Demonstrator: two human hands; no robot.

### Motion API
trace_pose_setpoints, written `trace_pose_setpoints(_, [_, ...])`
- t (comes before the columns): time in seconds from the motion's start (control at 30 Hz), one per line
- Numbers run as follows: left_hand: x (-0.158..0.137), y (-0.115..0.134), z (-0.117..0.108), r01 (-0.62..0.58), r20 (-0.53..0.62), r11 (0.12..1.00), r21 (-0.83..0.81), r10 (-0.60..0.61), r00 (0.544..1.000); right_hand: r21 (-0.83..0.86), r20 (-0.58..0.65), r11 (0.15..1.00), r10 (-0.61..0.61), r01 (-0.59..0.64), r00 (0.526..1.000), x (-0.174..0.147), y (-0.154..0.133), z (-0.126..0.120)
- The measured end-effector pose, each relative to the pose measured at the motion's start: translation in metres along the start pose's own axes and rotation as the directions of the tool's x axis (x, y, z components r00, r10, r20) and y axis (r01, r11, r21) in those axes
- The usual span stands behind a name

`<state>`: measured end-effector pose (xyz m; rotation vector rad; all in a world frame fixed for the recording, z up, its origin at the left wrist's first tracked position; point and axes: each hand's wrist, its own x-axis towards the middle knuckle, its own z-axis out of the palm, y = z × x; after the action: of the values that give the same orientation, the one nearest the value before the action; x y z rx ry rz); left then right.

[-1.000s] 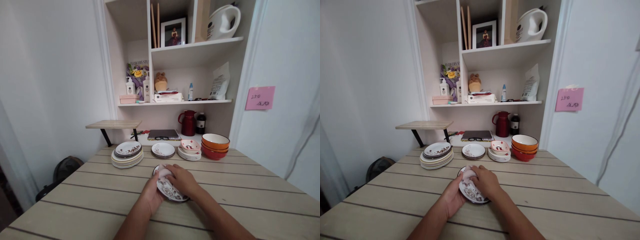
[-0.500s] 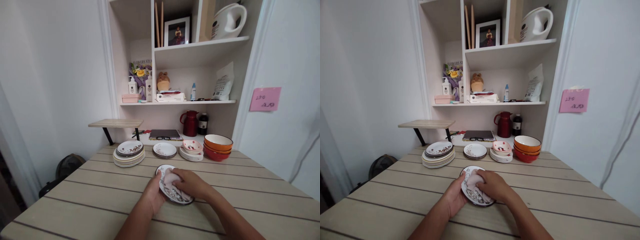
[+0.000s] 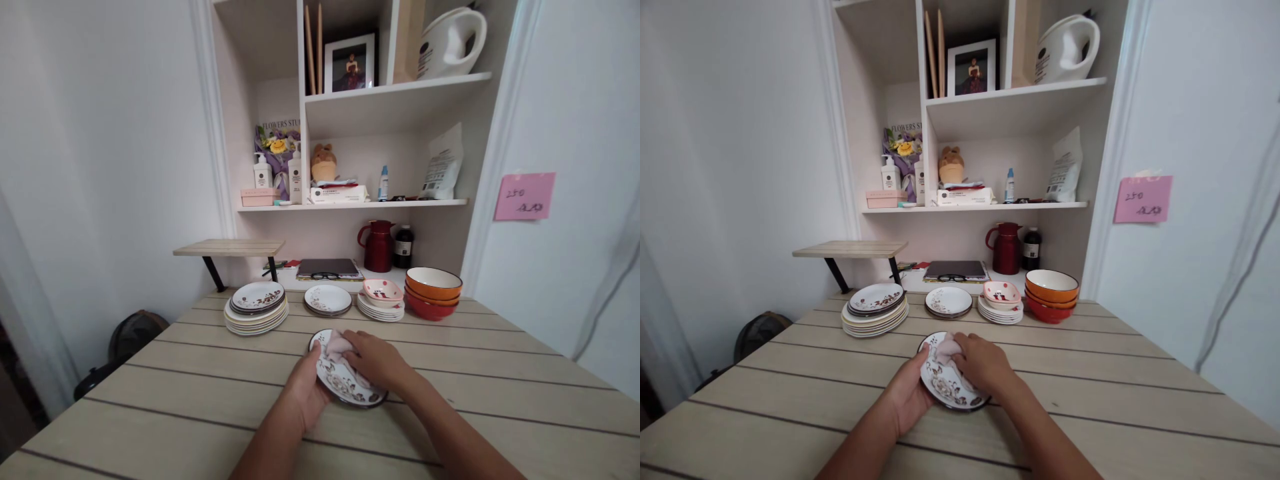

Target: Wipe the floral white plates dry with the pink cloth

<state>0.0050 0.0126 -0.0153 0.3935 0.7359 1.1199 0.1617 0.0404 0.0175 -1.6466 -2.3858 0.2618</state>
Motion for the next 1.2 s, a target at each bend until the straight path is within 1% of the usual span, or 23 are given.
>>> trace_pose_setpoints(0.07, [-0.001,0.0,0.001,0.009,0.018,1.0,0.002,-0.009,1.0,0.014,0.025,0.999,-0.042,0.042,0.999,-0.006,0.004,-0.004])
trace_pose_setpoints(0.17, [-0.003,0.0,0.001,0.016,0.046,1.0,0.006,-0.017,0.999,0.099,0.049,0.984,-0.151,0.146,0.987,-0.014,0.006,-0.007])
trace_pose_setpoints(0.27, [-0.004,0.001,0.002,0.004,0.024,0.999,0.034,-0.005,1.0,0.166,0.014,0.965,-0.206,0.201,0.978,-0.013,-0.001,-0.002])
trace_pose_setpoints(0.37, [-0.004,0.001,0.002,-0.017,-0.011,0.999,0.046,0.018,1.0,0.165,-0.053,0.968,-0.184,0.19,0.981,-0.007,-0.011,0.009])
trace_pose_setpoints(0.47, [-0.002,0.001,0.001,-0.038,-0.025,0.999,0.022,0.039,0.999,0.131,-0.083,0.983,-0.118,0.128,0.99,0.001,-0.014,0.016])
trace_pose_setpoints(0.6, [-0.002,0.0,-0.001,-0.03,-0.021,1.0,-0.005,0.029,0.999,0.067,-0.07,0.998,0.011,-0.007,0.997,0.007,-0.008,0.014])
trace_pose_setpoints(0.7, [-0.003,0.0,-0.001,-0.017,-0.019,1.0,0.011,0.017,1.0,0.033,-0.039,0.999,0.044,-0.043,0.998,0.006,-0.004,0.007])
trace_pose_setpoints(0.8, [-0.006,0.0,0.0,0.007,-0.011,1.0,0.012,-0.007,1.0,0.018,0.001,1.0,0.009,-0.009,1.0,-0.001,0.001,-0.001])
trace_pose_setpoints(0.93, [-0.01,0.001,0.004,0.037,-0.015,0.999,0.024,-0.036,0.999,0.126,0.034,0.981,-0.155,0.15,0.987,-0.013,0.005,-0.007])
trace_pose_setpoints(1.0, [-0.012,0.002,0.006,0.038,-0.037,0.998,0.044,-0.037,0.999,0.178,0.022,0.964,-0.204,0.197,0.979,-0.014,0.002,-0.006])
trace_pose_setpoints(1.1, [-0.013,0.004,0.007,0.03,-0.085,0.997,0.077,-0.023,0.996,0.198,-0.039,0.959,-0.2,0.204,0.979,-0.009,-0.006,0.002])
trace_pose_setpoints(1.2, [-0.014,0.005,0.007,0.02,-0.102,0.997,0.073,-0.012,0.995,0.164,-0.077,0.974,-0.144,0.155,0.987,-0.002,-0.011,0.011])
